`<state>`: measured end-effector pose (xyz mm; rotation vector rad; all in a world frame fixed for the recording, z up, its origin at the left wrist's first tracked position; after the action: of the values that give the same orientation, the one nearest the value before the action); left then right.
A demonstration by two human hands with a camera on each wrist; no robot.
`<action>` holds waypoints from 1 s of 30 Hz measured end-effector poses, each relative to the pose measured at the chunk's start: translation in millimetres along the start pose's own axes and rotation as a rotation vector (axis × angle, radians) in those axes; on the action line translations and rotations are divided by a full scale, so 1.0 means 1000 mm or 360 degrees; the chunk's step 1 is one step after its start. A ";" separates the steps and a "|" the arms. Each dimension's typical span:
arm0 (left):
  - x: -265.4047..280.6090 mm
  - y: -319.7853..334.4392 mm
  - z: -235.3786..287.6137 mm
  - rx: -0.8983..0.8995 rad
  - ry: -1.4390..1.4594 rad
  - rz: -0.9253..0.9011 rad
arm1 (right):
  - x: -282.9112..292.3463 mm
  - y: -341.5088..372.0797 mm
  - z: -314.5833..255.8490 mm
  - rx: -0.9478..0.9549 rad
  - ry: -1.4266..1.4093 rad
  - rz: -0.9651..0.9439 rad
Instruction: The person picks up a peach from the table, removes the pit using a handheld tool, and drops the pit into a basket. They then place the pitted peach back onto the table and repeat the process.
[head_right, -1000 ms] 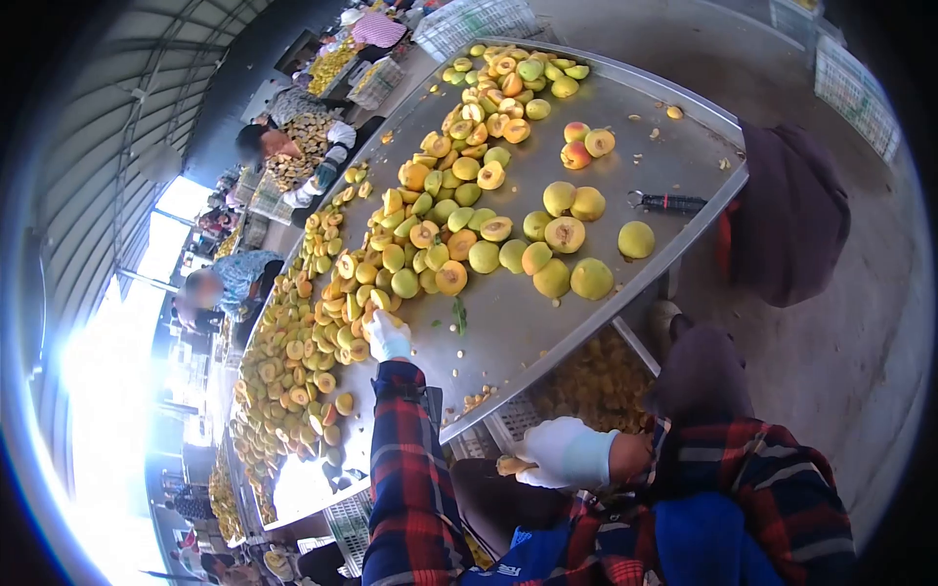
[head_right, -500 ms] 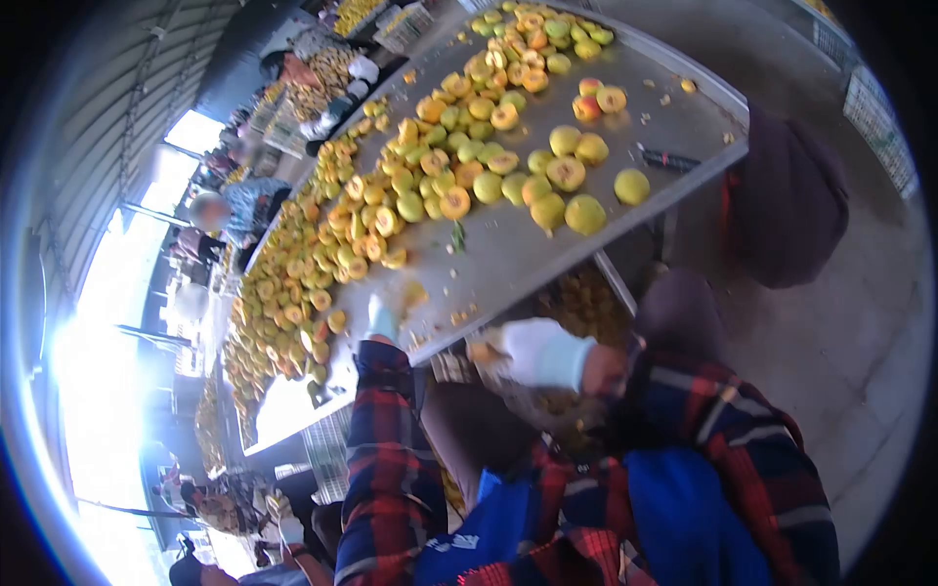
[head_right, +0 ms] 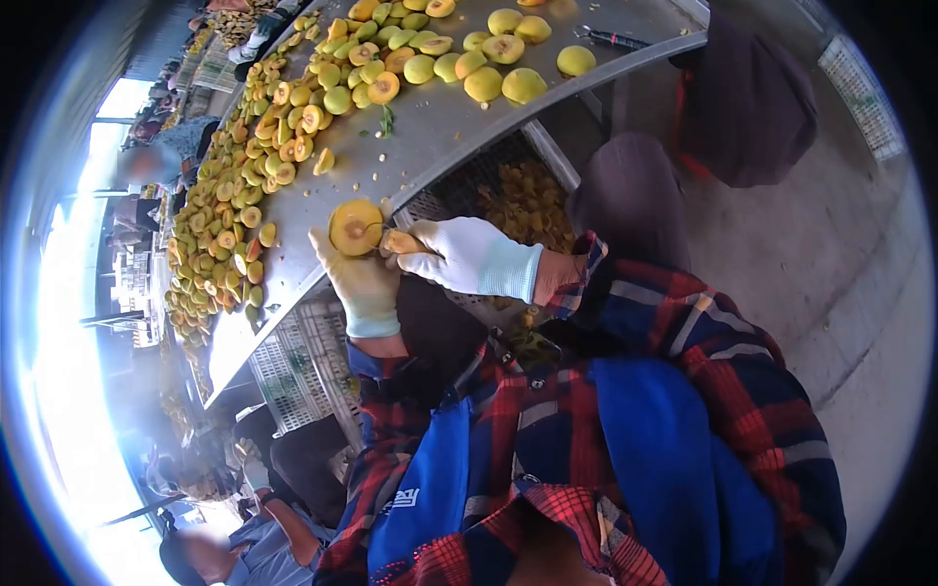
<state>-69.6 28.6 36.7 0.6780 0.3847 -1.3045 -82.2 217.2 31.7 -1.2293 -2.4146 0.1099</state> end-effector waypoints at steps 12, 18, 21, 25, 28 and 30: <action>-0.006 0.017 -0.016 -0.0657 -0.0558 -0.0162 | -0.002 -0.004 0.017 0.0114 0.0324 0.0208; -0.001 0.022 -0.018 -0.0197 0.0227 -0.0146 | -0.010 -0.001 0.007 0.0197 0.0497 0.0077; 0.012 0.015 -0.023 -0.0137 0.0462 -0.0062 | -0.014 0.000 0.002 0.0056 0.0429 -0.0029; 0.010 0.012 -0.026 -0.0134 0.0560 0.0027 | -0.020 -0.006 0.002 -0.0025 0.0250 0.0003; 0.005 0.013 -0.028 -0.0179 0.0523 0.0051 | -0.025 -0.007 0.006 -0.0034 0.0190 0.0044; 0.004 0.012 -0.030 -0.0193 0.0486 0.0070 | -0.027 -0.008 0.005 -0.0020 0.0163 0.0062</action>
<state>-54.1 46.8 14.3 0.7805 0.6879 -1.1277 -76.4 191.7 20.1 -1.2568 -2.3079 0.0419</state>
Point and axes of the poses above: each hand's wrist, its own y-axis away from the middle knuckle, its own x-axis out of the back of the hand, z = x × y, the point moved 1 cm from there along -y, towards the middle knuckle, and after that the axes turned 1 degree about x, right-handed, at the moved point
